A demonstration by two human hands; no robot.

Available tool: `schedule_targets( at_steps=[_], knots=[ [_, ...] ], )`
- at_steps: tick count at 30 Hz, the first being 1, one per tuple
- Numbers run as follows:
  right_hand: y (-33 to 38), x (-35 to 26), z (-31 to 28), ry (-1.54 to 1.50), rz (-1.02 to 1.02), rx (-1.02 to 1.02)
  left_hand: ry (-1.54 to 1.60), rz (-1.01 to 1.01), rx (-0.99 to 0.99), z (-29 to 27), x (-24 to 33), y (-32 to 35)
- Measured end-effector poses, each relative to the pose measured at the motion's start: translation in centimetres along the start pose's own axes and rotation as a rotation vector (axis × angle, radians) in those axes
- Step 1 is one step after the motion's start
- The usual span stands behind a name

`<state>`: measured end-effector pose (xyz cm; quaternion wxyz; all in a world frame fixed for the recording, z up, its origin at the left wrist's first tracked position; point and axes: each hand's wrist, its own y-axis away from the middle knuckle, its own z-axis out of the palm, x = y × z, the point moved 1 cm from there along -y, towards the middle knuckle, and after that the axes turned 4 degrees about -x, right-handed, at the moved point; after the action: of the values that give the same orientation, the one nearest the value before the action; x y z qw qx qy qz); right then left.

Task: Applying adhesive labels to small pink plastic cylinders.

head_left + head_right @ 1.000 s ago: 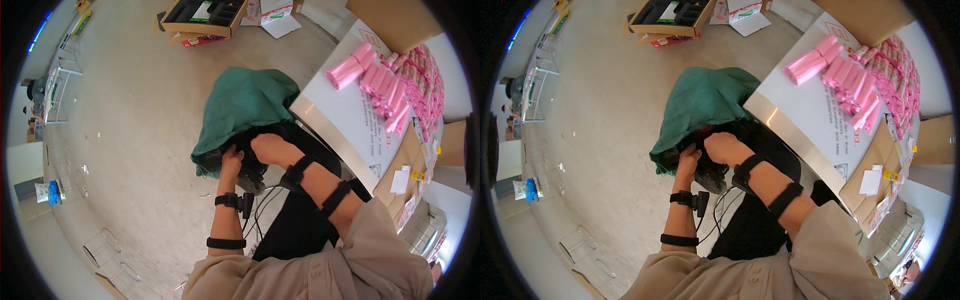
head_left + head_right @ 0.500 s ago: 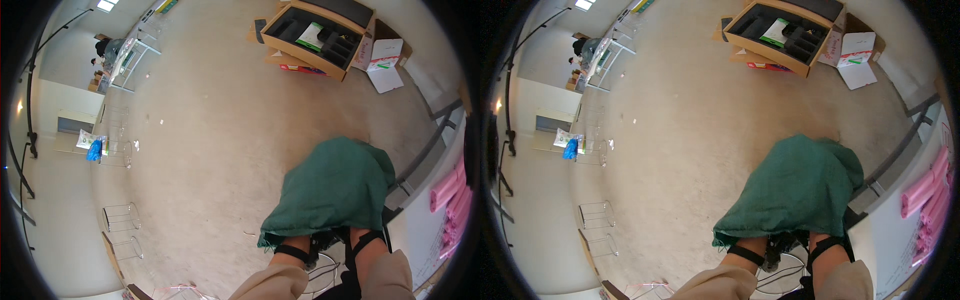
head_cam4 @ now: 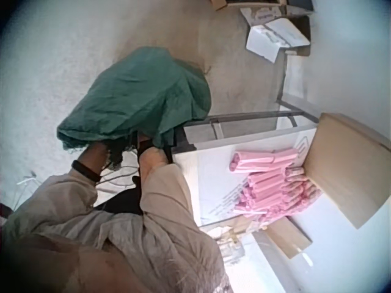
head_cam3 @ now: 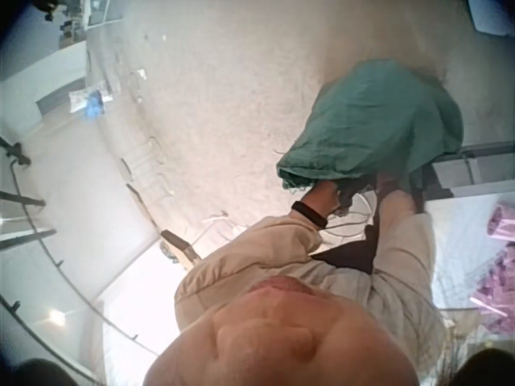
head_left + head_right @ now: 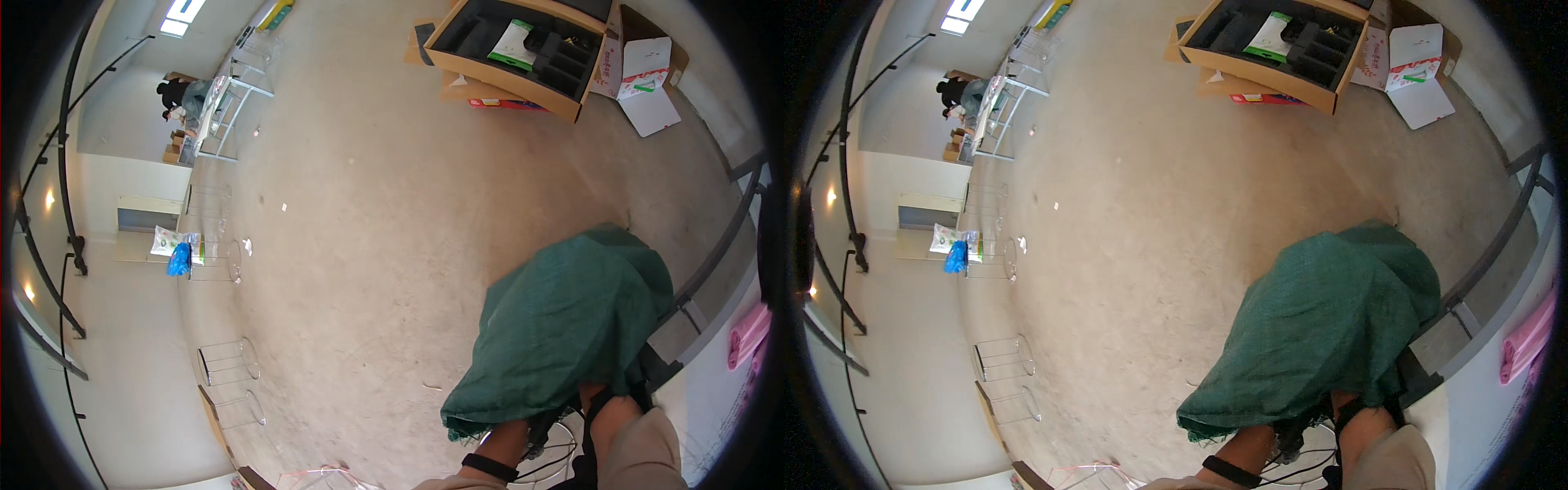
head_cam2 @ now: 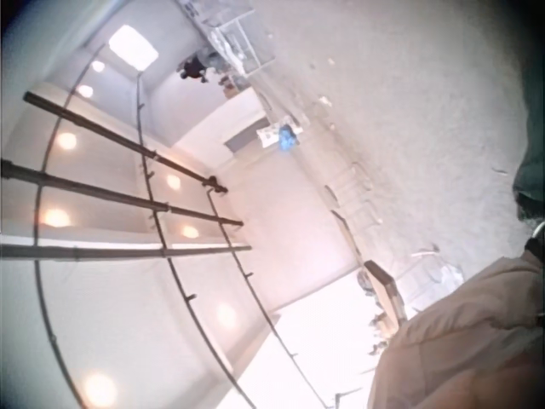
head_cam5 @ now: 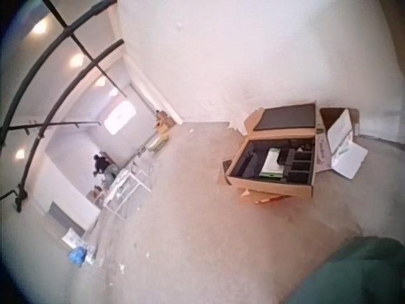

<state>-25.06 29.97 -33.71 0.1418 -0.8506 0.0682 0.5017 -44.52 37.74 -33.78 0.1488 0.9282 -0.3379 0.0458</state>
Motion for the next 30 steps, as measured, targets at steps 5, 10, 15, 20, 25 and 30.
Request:
schedule_targets(
  at_steps=[5, 10, 15, 20, 25, 30],
  knots=[
    [1.0, -0.5, -0.1, -0.019, 0.000, 0.014, -0.008, 0.007, 0.001, -0.7, 0.3, 0.8],
    [1.9, -0.9, 0.1, -0.042, 0.006, 0.026, -0.017, 0.014, -0.006, -1.5, 0.7, 1.6],
    [3.7, -1.1, 0.9, -0.063, 0.023, 0.008, -0.007, 0.001, -0.028, -1.3, 0.7, 3.4],
    [5.9, -1.0, 1.8, -0.078, 0.052, -0.022, 0.019, -0.016, -0.061, -0.4, 1.0, 5.5],
    [7.7, -1.0, 2.5, -0.097, 0.074, -0.045, 0.036, -0.031, -0.087, 0.0, 1.2, 7.1],
    [9.3, -1.1, 3.2, -0.115, 0.096, -0.068, 0.053, -0.046, -0.113, 0.3, 1.5, 8.8]
  ],
)
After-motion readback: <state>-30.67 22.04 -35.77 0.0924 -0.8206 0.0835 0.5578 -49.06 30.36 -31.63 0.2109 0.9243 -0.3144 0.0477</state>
